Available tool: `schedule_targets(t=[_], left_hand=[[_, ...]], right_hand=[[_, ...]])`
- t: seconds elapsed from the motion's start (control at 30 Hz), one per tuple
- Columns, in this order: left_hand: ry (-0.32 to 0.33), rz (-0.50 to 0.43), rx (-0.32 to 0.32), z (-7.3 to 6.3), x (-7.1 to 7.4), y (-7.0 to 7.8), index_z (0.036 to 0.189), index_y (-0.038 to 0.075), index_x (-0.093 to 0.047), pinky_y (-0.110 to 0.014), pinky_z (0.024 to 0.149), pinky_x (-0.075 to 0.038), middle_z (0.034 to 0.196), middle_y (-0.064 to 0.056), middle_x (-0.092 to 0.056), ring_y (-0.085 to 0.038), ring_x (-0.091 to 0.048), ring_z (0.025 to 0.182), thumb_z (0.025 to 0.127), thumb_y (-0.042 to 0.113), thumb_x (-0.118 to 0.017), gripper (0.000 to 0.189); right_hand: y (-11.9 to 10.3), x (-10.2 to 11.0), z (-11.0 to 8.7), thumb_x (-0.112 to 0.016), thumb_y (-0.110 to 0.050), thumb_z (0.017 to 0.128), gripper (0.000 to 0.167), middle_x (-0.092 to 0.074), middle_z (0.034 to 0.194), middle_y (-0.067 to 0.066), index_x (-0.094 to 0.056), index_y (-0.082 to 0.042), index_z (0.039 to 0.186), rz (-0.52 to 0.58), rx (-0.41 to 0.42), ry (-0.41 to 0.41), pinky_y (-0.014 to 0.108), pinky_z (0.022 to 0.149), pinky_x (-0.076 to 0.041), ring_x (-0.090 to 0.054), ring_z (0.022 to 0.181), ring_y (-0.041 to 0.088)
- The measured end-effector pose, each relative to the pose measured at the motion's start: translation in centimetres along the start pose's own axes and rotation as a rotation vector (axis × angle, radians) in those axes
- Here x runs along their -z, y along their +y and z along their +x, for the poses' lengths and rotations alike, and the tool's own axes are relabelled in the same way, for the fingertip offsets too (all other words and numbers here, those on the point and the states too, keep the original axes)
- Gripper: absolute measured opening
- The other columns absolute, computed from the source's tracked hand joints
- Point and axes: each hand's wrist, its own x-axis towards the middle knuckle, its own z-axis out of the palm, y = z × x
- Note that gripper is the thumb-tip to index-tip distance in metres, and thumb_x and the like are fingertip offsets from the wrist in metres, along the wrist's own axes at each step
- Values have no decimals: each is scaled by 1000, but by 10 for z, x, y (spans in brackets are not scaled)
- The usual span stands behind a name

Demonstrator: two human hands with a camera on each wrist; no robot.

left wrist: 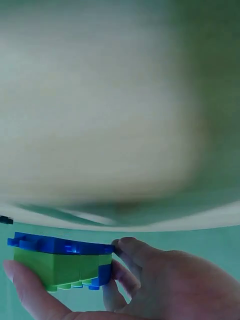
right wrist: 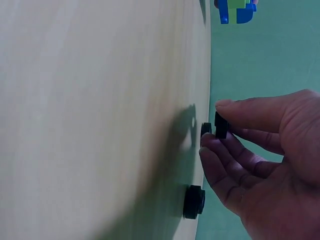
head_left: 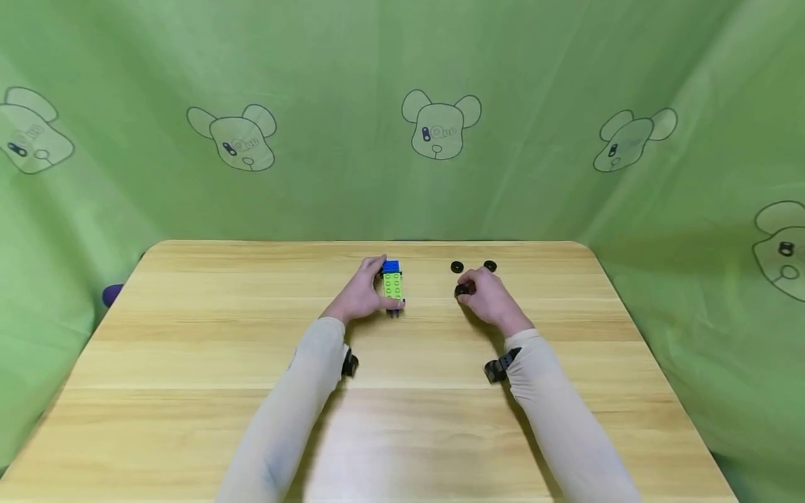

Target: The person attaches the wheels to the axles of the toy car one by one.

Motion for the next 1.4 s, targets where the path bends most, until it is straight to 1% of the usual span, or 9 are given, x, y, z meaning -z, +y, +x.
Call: schedule_targets(t=[0.13,0.2,0.37,0.6,0.73,0.87,1.0,1.23,1.4], left_hand=[[3,-28,-9,-6,1,6,155,5,-25,-42,115,-26,151,-9,-30,-29,-34,137,72,32,-89,108],[3,-82,-9,-9,2,10,154,3,-25,-41,114,-29,149,-9,-30,-30,-36,136,72,28,-89,107],[-2,-231,-5,-19,2,16,154,1,-21,-30,104,-42,148,-8,-27,-31,-42,133,74,18,-88,106],[-3,-336,-30,-31,1,26,154,4,-18,-22,93,-49,144,-7,-29,-33,-43,131,74,11,-86,105],[10,-378,-41,-37,-2,28,154,2,-16,-23,91,-51,142,-9,-30,-34,-48,126,74,8,-85,106],[19,-345,-46,-43,-6,27,156,3,-14,-23,92,-50,144,-11,-27,-31,-49,123,76,11,-83,106],[25,-333,-32,-49,-9,27,156,6,-15,-25,96,-48,147,-11,-26,-31,-45,128,76,11,-80,104],[19,-503,-9,-54,-13,28,157,7,-16,-32,94,-51,148,-11,-26,-36,-44,130,74,-4,-74,102],[35,-605,24,-56,-16,25,157,7,-17,-35,91,-53,147,-14,-32,-35,-44,131,78,-10,-68,96]], right_hand=[[-1,3,-4,-69,-4,89,31,-52,109,20,-61,6,117,8,-12,-1,47,89,-48,-55,97,34],[-2,4,-6,-69,-4,89,32,-51,110,20,-60,6,118,19,-13,2,47,89,-49,-55,97,34],[-7,8,-11,-69,-4,89,33,-52,112,19,-60,5,120,45,2,9,47,90,-50,-56,100,34],[-8,8,-15,-69,-5,89,35,-54,115,17,-59,3,122,52,21,2,49,93,-48,-55,103,34],[-12,10,-19,-69,-5,89,36,-54,117,18,-58,3,123,56,39,3,50,95,-47,-55,105,35],[-20,13,-26,-68,-5,90,35,-55,117,18,-59,3,123,55,75,6,51,96,-46,-55,107,36],[-28,15,-32,-68,-5,90,36,-56,118,16,-58,3,124,47,106,10,51,98,-46,-55,109,35],[-39,16,-36,-69,-5,90,36,-56,118,13,-58,1,124,46,127,22,50,99,-46,-56,109,32],[-45,18,-39,-69,-5,90,36,-57,117,13,-59,1,124,39,165,42,49,97,-47,-57,108,32]])
